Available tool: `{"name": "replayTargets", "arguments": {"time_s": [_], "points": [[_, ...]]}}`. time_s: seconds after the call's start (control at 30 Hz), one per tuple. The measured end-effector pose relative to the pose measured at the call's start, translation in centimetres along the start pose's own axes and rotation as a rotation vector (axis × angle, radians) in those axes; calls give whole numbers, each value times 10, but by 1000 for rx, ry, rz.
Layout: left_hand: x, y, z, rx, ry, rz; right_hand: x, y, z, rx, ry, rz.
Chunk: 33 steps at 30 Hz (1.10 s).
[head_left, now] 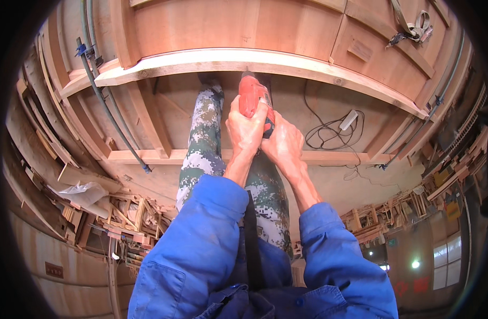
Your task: The person uses a red cordless drill to drive screws into a curved wooden beam attached to a larger wooden structure. The person holds the drill with both hands and works along the length of the beam, occasionally adjusting position.
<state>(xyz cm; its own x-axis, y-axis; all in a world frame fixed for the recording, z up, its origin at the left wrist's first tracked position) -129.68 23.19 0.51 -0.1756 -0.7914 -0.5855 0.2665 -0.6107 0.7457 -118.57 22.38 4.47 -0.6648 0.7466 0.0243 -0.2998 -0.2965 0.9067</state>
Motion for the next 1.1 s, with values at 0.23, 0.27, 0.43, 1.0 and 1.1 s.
{"name": "replayTargets", "arguments": {"time_s": [0.23, 0.27, 0.43, 1.0, 1.1], "points": [[4, -1, -2, -26, -13, -21, 0, -5, 2, 2, 56, -8], [-1, 0, -3, -15, -4, -17, 0, -4, 3, 2, 67, -19], [-14, 5, -2, -36, 105, 66, -1, -5, 2, 3, 30, 7], [-1, -3, -8, -47, 4, -23, -6, -10, 0, 5, 19, -7], [-4, -1, -7, -41, 67, 46, -5, -10, -2, 0, 17, 1]]}}
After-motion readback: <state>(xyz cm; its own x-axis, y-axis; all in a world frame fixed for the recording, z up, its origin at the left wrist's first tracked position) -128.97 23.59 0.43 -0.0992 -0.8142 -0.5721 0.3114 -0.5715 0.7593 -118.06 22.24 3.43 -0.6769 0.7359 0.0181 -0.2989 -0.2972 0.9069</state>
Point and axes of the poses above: each hand's wrist, its own y-axis away from the middle knuckle, its own z-axis out of the back of the hand, x = y × z, the point moved 3 cm from there along -y, towards the middle knuckle, and after that the axes turned 14 degrees about -z, right-handed, at the moved point
